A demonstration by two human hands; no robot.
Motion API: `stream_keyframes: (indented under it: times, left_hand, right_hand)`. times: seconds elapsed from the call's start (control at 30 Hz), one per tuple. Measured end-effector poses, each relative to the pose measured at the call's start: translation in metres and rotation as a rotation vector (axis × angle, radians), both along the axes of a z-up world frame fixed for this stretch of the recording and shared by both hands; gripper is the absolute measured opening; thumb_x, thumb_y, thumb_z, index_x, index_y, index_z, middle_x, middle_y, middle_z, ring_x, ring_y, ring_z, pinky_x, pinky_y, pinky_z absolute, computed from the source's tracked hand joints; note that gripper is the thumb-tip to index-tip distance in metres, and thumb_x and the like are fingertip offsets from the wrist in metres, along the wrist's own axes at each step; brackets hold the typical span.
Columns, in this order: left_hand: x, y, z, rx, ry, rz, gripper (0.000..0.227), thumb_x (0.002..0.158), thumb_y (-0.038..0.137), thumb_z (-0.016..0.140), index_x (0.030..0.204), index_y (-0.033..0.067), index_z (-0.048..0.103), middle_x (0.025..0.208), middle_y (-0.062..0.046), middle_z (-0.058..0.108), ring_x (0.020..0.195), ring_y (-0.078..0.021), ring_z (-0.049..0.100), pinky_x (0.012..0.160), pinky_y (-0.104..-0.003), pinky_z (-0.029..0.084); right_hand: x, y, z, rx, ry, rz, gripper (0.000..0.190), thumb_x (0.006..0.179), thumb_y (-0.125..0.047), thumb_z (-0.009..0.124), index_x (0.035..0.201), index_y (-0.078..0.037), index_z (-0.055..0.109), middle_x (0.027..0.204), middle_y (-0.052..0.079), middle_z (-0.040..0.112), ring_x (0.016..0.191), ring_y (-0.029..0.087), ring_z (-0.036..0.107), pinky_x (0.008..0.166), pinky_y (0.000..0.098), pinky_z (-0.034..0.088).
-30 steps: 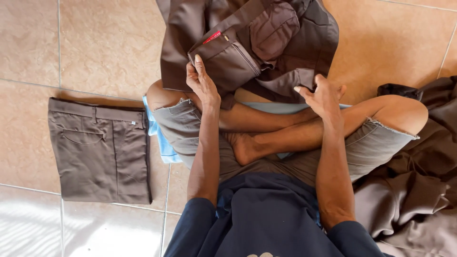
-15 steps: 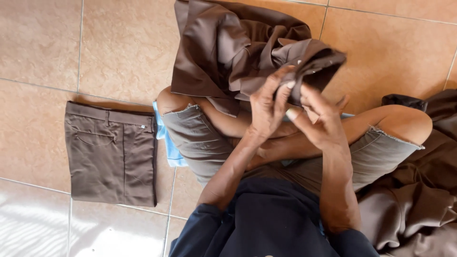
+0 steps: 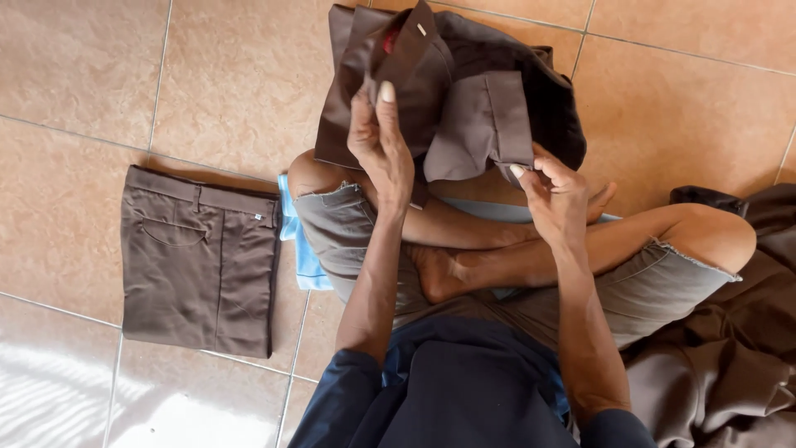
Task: Folding brown trousers into neat squares and stacking them on the floor.
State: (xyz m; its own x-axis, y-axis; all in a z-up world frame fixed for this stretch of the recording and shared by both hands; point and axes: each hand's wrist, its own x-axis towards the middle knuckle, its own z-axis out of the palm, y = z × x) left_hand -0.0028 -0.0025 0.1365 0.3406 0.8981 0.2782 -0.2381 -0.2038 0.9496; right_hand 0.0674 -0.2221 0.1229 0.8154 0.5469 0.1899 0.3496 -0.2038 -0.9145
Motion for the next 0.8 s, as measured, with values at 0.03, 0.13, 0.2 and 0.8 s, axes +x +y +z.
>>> stream_keyframes:
  times: [0.03,0.13,0.2,0.8]
  left_hand:
    - [-0.002,-0.006,0.006,0.020,0.054,-0.054,0.018,0.107,0.020,0.063,0.121,0.0117,0.072,0.108,-0.008,0.074,0.111,-0.0132,0.064,0.105,-0.040,0.051]
    - [-0.001,-0.033,0.011,0.050,0.135,-0.234,0.020,0.099,0.018,0.073,0.119,0.0154,0.075,0.108,-0.009,0.077,0.117,-0.0218,0.067,0.103,-0.042,0.054]
    - [-0.002,-0.045,0.011,0.059,0.162,-0.363,0.021,0.094,0.017,0.078,0.115,0.0200,0.078,0.105,-0.006,0.079,0.117,-0.0248,0.068,0.101,-0.041,0.056]
    - [0.002,-0.025,0.010,0.114,0.096,-0.964,0.026,0.107,0.011,0.061,0.132,0.0065,0.068,0.120,-0.019,0.074,0.121,-0.0307,0.065,0.102,-0.048,0.055]
  right_hand:
    - [-0.002,-0.003,-0.003,-0.194,-0.152,-0.091,0.010,0.098,-0.002,0.075,0.107,0.000,0.073,0.099,0.010,0.063,0.090,0.025,0.055,0.095,0.0475,0.036]
    - [-0.006,-0.011,0.006,-0.378,-0.260,-0.125,0.006,0.103,-0.017,0.076,0.105,-0.013,0.074,0.091,-0.006,0.067,0.093,0.018,0.055,0.100,0.0623,0.013]
    - [-0.004,-0.014,0.012,-0.368,-0.216,-0.072,0.005,0.107,-0.021,0.071,0.106,-0.016,0.072,0.112,-0.005,0.073,0.124,0.025,0.065,0.104,0.0854,0.009]
    - [0.012,0.001,0.025,0.049,-0.412,-0.002,0.008,0.099,0.002,0.079,0.101,-0.005,0.078,0.086,0.008,0.073,0.086,0.029,0.072,0.092,0.0363,0.049]
